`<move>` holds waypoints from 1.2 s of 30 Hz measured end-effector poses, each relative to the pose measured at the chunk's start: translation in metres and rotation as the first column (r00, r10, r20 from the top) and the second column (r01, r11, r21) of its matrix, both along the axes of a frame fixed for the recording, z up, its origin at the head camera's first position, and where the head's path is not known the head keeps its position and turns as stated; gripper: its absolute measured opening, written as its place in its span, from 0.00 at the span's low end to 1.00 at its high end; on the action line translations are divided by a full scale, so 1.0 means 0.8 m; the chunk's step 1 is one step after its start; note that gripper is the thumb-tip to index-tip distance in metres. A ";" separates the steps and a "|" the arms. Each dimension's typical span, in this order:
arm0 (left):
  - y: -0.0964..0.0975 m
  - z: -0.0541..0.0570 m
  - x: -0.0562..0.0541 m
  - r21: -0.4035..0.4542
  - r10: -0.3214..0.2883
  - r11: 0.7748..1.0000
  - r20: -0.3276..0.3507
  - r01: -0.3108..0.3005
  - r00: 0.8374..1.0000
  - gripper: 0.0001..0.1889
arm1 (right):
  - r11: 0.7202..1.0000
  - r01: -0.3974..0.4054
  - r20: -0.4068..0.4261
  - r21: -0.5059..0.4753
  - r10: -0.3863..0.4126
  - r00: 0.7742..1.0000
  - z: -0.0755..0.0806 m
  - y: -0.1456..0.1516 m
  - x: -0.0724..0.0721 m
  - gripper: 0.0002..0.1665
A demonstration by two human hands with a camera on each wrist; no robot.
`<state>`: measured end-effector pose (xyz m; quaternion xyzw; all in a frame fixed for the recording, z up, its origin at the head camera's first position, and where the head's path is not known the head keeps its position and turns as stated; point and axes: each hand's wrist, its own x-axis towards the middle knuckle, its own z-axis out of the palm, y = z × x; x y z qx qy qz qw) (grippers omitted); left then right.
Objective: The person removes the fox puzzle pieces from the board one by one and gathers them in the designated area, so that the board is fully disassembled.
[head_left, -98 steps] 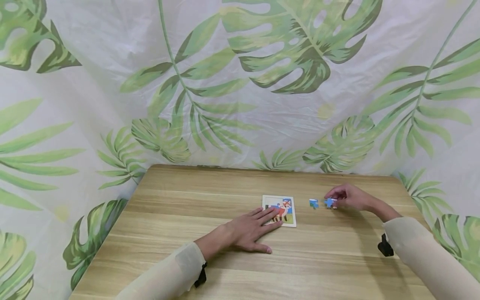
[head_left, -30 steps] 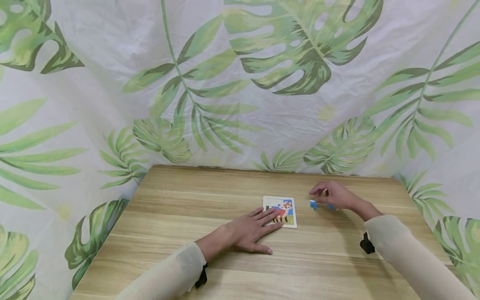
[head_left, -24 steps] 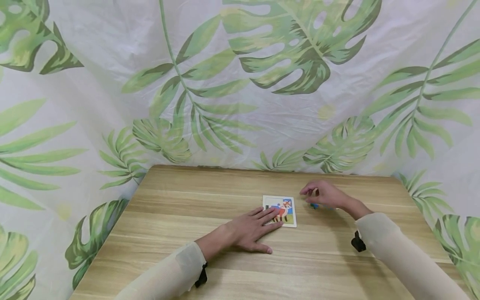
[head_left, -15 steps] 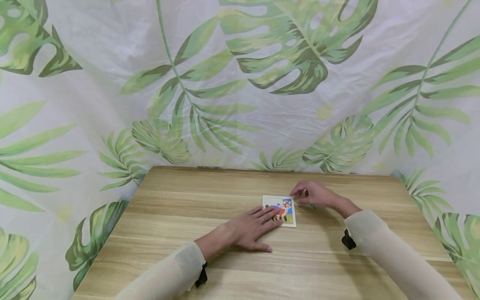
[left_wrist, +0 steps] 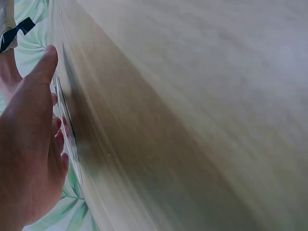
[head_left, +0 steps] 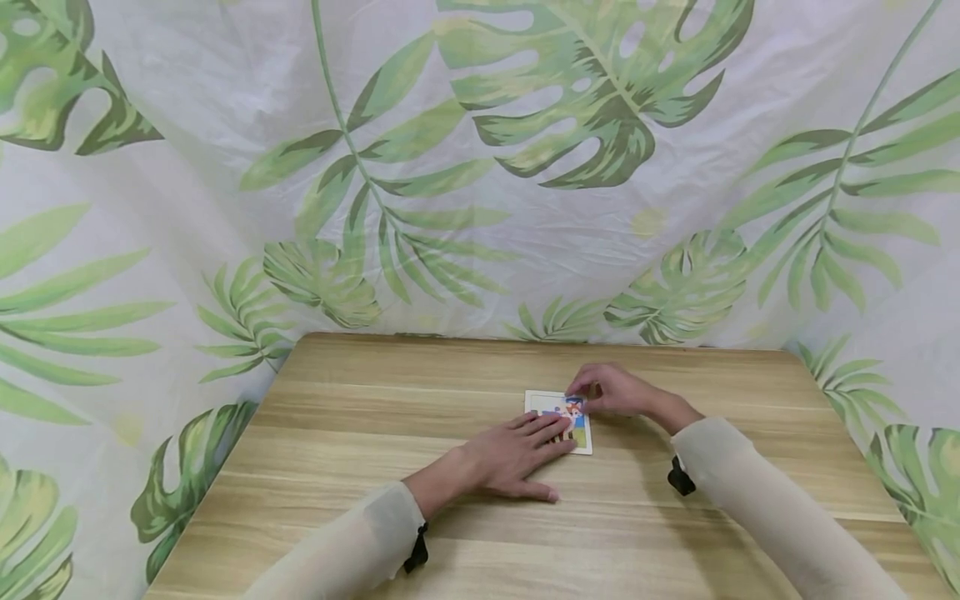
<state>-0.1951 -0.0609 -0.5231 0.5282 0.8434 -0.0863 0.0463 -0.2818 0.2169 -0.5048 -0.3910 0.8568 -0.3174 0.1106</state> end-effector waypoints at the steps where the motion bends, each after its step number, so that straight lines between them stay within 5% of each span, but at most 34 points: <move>1: 0.002 -0.001 0.000 0.001 -0.002 1.000 -0.003 0.002 1.000 0.45 | 1.000 -0.006 0.004 0.001 0.006 1.000 0.000 -0.001 0.000 0.18; 36: 0.011 -0.003 -0.001 0.019 0.008 1.000 0.031 -0.009 0.999 0.46 | 0.993 -0.108 -0.001 0.051 0.109 0.994 -0.001 -0.015 -0.010 0.13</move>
